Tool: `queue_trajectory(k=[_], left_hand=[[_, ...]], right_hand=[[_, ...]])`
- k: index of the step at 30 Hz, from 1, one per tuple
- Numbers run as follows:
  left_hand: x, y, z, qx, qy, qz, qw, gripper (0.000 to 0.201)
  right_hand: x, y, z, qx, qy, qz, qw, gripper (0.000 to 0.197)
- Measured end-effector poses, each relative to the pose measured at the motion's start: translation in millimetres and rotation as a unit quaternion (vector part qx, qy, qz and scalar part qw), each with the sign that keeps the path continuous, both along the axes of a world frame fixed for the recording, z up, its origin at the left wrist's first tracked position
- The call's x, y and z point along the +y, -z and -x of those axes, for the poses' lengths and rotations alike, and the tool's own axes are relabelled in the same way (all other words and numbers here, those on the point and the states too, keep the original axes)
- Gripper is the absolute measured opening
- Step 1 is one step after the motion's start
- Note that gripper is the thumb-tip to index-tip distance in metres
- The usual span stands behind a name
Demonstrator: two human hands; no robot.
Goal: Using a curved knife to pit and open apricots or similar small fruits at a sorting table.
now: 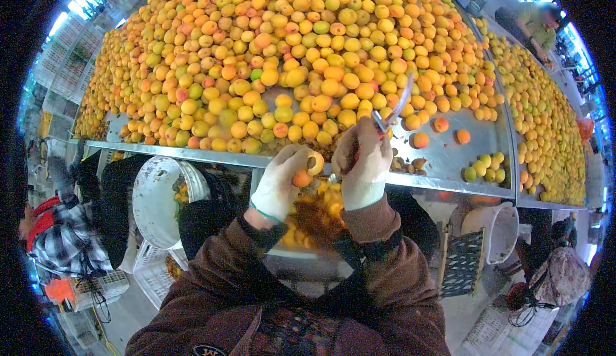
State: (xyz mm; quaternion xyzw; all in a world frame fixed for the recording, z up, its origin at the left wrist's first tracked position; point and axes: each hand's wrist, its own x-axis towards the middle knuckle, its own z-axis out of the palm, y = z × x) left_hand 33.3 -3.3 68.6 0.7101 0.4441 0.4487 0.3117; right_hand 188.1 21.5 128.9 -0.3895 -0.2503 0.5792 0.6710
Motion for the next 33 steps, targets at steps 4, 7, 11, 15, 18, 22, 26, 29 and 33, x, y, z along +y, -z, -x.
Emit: queue_trajectory(k=[4, 7, 11, 15, 18, 22, 26, 29, 33], left_hand=[[-3.1, 5.3, -9.6, -0.036, 0.010, 0.058, 0.998, 0.023], [-6.0, -12.9, -22.6, -0.266, -0.004, 0.323, 0.908, 0.019], [-7.1, -26.5, -35.9, -0.278, -0.075, 0.351, 0.891, 0.020], [-9.3, -19.2, -37.5, -0.263, -0.110, 0.273, 0.919, 0.021], [-9.6, -6.4, -40.0, -0.259, -0.142, 0.225, 0.928, 0.021], [-4.4, 7.2, -42.1, -0.238, -0.170, 0.216, 0.932, 0.021], [-5.8, -6.2, -31.7, -0.176, -0.170, 0.266, 0.932, 0.021], [-4.7, 6.7, -26.7, -0.158, -0.158, 0.171, 0.960, 0.021], [-3.2, 4.2, -28.9, -0.198, -0.126, 0.170, 0.957, 0.022]], right_hand=[[2.9, -6.1, 3.9, 0.005, 0.038, -0.058, 0.998, 0.029], [-1.2, -4.6, 5.9, -0.100, 0.033, -0.057, 0.993, 0.026], [-1.0, 30.8, 4.9, 0.069, 0.018, -0.128, 0.989, 0.009], [3.8, 56.4, 5.2, 0.166, -0.010, -0.120, 0.979, 0.014], [3.4, 48.2, 21.1, -0.073, 0.036, -0.201, 0.976, 0.015], [21.7, 76.9, 24.2, -0.261, 0.110, -0.216, 0.935, 0.016], [31.7, 41.6, 21.6, 0.064, 0.093, -0.010, 0.994, 0.022], [32.6, 20.8, 19.1, 0.143, 0.056, 0.017, 0.988, 0.034], [29.5, 10.1, 19.9, 0.199, 0.054, 0.055, 0.977, 0.034]])
